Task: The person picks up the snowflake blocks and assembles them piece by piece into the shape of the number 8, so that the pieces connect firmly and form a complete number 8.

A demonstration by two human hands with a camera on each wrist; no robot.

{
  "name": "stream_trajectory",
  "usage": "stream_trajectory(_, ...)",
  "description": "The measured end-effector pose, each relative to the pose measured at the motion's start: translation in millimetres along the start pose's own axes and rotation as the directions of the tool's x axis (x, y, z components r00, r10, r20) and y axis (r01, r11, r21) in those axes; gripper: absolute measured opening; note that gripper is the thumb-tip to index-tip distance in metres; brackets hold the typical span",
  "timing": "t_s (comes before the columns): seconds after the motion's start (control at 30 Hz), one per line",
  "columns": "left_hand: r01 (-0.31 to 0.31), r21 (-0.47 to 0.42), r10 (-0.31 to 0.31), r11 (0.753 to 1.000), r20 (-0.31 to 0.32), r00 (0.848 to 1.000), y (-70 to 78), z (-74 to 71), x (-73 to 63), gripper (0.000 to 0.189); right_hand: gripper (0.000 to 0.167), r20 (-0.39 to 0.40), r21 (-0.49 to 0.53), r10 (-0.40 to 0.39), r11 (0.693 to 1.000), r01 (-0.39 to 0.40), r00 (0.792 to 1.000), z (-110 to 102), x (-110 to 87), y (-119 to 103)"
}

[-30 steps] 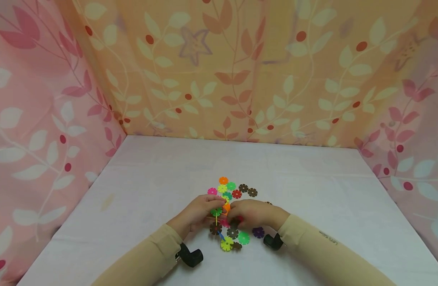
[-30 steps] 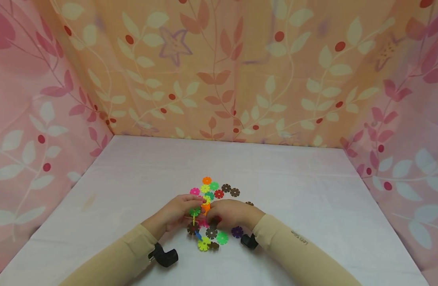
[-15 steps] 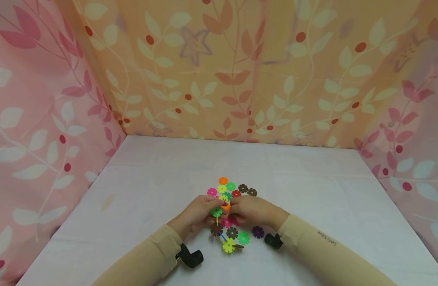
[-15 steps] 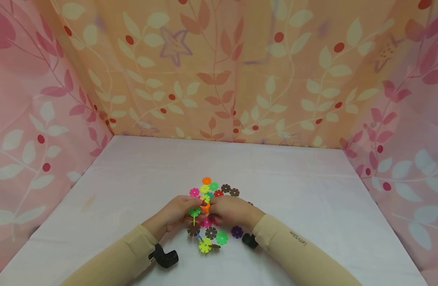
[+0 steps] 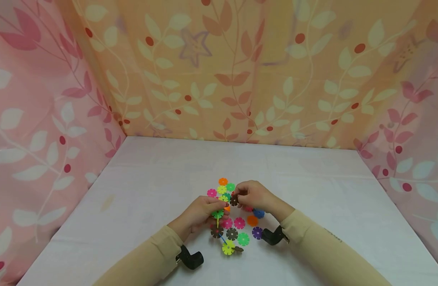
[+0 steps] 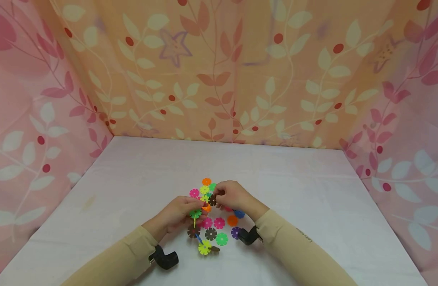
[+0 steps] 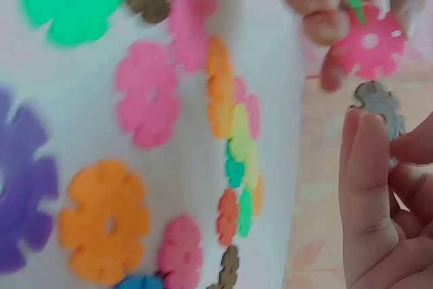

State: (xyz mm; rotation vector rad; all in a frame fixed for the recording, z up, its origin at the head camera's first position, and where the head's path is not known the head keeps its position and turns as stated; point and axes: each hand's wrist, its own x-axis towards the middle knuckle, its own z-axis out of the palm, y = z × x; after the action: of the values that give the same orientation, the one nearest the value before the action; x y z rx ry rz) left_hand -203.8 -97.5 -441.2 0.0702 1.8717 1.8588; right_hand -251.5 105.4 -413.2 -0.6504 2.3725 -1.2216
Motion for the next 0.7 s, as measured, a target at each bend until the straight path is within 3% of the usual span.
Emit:
stream_trajectory(0.23, -0.014, 0.001, 0.014, 1.0, 0.013, 1.0, 1.7, 0.8, 1.5, 0.044, 0.013, 0.036, 0.172, 0.053, 0.983, -0.058, 0.998, -1.3, 1.0, -2.6)
stream_trajectory(0.37, -0.031, 0.015, 0.031, 0.999, 0.005, 1.0, 1.5, 0.3, 2.5, 0.043, 0.016, 0.031, 0.242, 0.038, 0.969, -0.045, 0.999, -1.6, 0.9, -1.0)
stream_trajectory(0.7, -0.053, 0.005, 0.053, 0.999, 0.002, 0.999, -1.0, 0.0, 4.1, 0.04, 0.017, 0.061, 0.3, 0.011, 0.953, -0.029, 0.998, 2.8, 2.6, 0.8)
